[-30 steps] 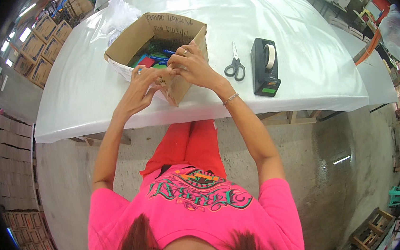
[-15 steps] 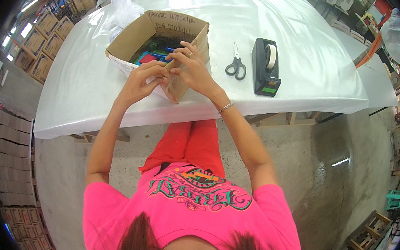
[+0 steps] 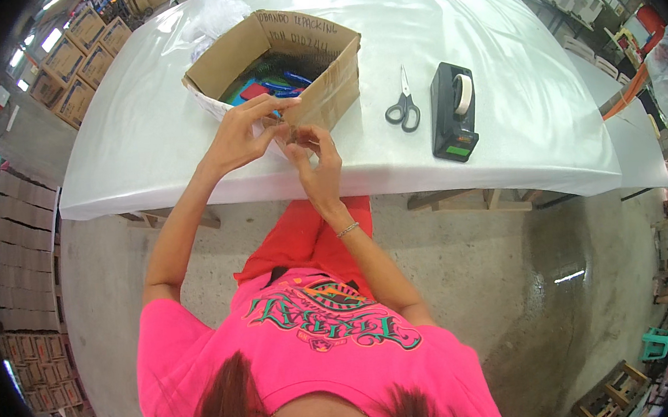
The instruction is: The person places a plastic sheet over a cardboard box containing colorful items, then folds and tucks the sheet into the box. They use scissors to trim excess plastic and fold the box flaps closed.
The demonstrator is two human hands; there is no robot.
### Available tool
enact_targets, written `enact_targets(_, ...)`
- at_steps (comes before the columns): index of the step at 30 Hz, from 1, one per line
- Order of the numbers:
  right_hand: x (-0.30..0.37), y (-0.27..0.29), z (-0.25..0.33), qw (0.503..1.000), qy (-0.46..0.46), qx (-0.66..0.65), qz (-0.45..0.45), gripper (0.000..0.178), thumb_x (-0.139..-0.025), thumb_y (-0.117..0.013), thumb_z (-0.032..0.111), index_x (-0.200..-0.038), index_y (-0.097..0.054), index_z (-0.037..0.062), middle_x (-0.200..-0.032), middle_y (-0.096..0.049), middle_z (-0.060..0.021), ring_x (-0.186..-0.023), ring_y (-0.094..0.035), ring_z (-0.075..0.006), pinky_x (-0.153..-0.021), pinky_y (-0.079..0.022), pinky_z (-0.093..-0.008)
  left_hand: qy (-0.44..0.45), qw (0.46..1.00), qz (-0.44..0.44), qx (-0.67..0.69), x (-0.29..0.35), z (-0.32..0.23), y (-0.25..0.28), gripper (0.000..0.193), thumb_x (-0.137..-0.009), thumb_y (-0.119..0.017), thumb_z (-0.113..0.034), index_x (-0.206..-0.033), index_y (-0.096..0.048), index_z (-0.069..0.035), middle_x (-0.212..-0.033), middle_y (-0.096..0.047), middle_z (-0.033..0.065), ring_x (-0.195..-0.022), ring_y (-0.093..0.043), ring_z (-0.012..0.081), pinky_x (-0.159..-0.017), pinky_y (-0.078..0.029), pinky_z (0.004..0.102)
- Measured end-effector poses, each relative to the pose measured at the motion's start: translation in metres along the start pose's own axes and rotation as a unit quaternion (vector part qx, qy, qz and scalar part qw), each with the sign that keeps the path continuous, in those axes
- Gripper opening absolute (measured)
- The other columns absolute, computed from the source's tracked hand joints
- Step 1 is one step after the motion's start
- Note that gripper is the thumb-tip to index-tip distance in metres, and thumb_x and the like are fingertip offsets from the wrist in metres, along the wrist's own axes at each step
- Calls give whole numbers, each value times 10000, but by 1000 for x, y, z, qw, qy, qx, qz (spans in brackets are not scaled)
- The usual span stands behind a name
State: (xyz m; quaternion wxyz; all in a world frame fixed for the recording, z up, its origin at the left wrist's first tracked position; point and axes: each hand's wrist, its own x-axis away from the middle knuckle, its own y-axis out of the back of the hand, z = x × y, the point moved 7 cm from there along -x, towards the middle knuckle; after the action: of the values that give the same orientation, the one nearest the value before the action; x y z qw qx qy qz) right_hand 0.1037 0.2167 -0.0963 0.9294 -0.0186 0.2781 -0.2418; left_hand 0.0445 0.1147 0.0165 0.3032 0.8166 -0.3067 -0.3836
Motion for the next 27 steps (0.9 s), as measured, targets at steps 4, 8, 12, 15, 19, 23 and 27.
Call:
enact_targets(4, -4, 0, -1, 1000, -7, -8, -15, 269, -823, -666, 29, -1076, -575, 10, -1008, -602, -95, -904, -606, -179, -787, -498, -301, -1, 1000, 11, 15, -5, 0, 2, 304, -774, -630, -39, -1078, -624, -30, -1003, -657, 118, -856, -669, 245, -750, -530, 326)
enact_targets(8, -7, 0, 18, 991, 97, 92, -13, 255, -800, -674, 19, -1042, -593, 17, -953, -609, -106, -851, -618, -212, -743, -501, -310, -20, 999, 26, 35, -9, 7, 3, 299, -763, -658, -42, -1058, -625, -12, -985, -662, 124, -869, -671, 244, -751, -528, 323)
enact_targets(12, -9, -2, 25, 982, 142, 118, -37, 207, -752, -689, -59, -931, -616, 13, -926, -614, -87, -794, -607, -193, -708, -486, -299, -7, 999, 44, 31, -10, 7, 3, 320, -768, -691, -75, -1076, -640, -8, -1031, -668, 117, -938, -662, 225, -826, -518, 326)
enact_targets(15, -3, 1, 18, 983, 140, 110, -51, 166, -744, -694, -62, -877, -634, 16, -909, -620, -87, -797, -611, -212, -703, -493, -305, -4, 998, 31, 50, -10, 9, 2, 325, -756, -702, -74, -1070, -643, -11, -1001, -673, 120, -926, -663, 220, -813, -518, 322)
enact_targets(19, 11, 6, 16, 979, 136, 120, -89, 126, -747, -690, -47, -845, -661, 28, -928, -623, -94, -799, -626, -241, -692, -509, -307, 10, 999, 24, 31, -9, 10, 2, 310, -740, -712, -84, -1035, -649, -14, -943, -679, 123, -883, -667, 222, -766, -511, 309)
enact_targets(23, 14, -9, 30, 973, 171, 140, -64, 141, -717, -676, -65, -825, -664, 24, -925, -627, -103, -805, -624, -258, -707, -511, -327, 24, 999, 1, 29, -7, 15, 2, 293, -729, -723, -87, -1003, -653, -11, -902, -684, 118, -848, -672, 216, -743, -512, 308)
enact_targets(27, 14, -45, 32, 928, 289, 226, 64, 227, -695, -629, -94, -890, -673, 14, -904, -632, -120, -827, -618, -289, -722, -505, -356, 19, 999, -19, 27, -9, 16, -2, 284, -722, -732, -80, -982, -652, 2, -885, -686, 117, -822, -675, 204, -744, -520, 309)
